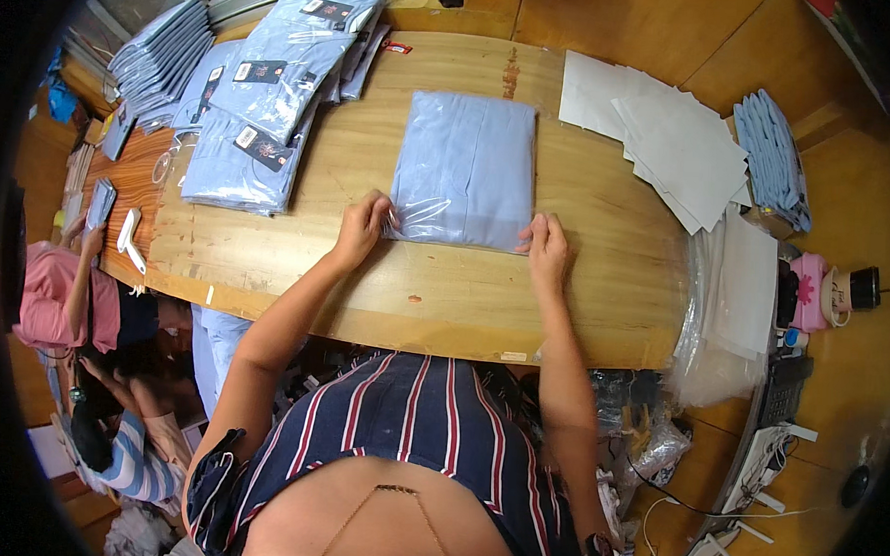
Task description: The person places folded blue shirts into clear plastic bags and seals them with adhesive tape at a workbench.
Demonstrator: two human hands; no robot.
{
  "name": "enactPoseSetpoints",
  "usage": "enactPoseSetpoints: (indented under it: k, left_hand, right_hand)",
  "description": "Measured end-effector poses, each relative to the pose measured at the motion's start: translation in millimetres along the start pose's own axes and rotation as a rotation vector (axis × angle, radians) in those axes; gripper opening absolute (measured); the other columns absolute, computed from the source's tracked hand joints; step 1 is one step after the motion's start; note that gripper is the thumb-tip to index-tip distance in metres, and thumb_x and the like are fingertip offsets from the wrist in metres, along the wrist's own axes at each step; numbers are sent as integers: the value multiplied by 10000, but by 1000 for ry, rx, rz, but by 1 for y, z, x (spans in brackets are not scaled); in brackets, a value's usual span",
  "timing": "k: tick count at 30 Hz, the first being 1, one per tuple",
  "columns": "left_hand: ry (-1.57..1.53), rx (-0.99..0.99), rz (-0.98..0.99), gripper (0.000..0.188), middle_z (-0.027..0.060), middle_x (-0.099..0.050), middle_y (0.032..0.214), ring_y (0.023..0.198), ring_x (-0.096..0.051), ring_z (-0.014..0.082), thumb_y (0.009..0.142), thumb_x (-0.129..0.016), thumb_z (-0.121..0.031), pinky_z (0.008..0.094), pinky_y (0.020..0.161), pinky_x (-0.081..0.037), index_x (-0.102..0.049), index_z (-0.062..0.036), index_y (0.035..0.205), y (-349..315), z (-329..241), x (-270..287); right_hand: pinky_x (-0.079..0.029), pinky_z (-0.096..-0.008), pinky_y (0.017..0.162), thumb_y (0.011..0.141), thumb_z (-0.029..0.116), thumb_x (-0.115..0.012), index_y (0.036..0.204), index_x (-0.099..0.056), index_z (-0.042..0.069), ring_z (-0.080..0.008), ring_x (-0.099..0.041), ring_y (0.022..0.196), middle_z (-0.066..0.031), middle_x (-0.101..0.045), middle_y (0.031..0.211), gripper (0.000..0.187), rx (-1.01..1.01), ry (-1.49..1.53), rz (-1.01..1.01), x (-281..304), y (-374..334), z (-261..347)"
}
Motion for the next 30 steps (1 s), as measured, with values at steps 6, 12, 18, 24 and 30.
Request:
enactPoseSetpoints:
  k: [6, 12, 18, 24, 30]
  left_hand:
    - [360, 123, -198, 314, 164, -554, 568, 530, -562, 263, 880, -370, -187, 341, 508, -435, -493, 21, 679, 23, 17, -8]
    - [919, 248, -41, 190, 171, -588, 712, 640, -579, 301, 810, -428, -137, 391, 563, -438, -542, -2, 740, 31, 11, -19]
    - [838, -76, -182, 274, 143, -486, 1086, 1024, -461, 267, 742, -477, -126, 385, 836, -363, -510, -49, 1003, 18, -21, -24]
    - [842, -229, -31, 500, 135, -297, 1323, 1235, -249, 275, 853, -387, -315, 422, 1003, -181, -326, -26, 1257, 8, -12, -59]
    - [821, 17, -184, 632, 176, -308, 1300, 1213, -262, 301, 819, -417, -431, 428, 989, -189, -302, 18, 1249, -5, 12, -23]
  right_hand:
    - [-438, -388, 572, 868, 327, -361, 822, -566, 90, -282, -590, 640, -143, -597, 666, 317, -185, -780, -134, -13, 23, 9]
    - [-413, -426, 652, 833, 325, -425, 815, -581, 91, -293, -575, 806, -123, -613, 787, 282, -231, -1125, -82, -23, 30, 15]
    - [-323, -437, 883, 807, 163, -476, 1027, -548, 105, -238, -395, 1125, -91, -476, 1170, 239, 494, -1159, -313, -30, 18, 36]
    - [-240, -397, 985, 843, 221, -439, 1195, -422, 27, -230, -308, 1214, -98, -368, 1290, 402, 534, -938, 89, -84, 3, 17]
    - [-288, -366, 944, 826, 210, -481, 1221, -383, 36, -268, -377, 1131, -133, -439, 1206, 443, 220, -946, -37, -4, 23, -8]
Point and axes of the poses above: each hand's wrist, its own y-axis towards the middle knuckle, its own x-axis out of the back of the hand, z = x × y, the point moved 4 cm from there along y, towards the middle knuckle
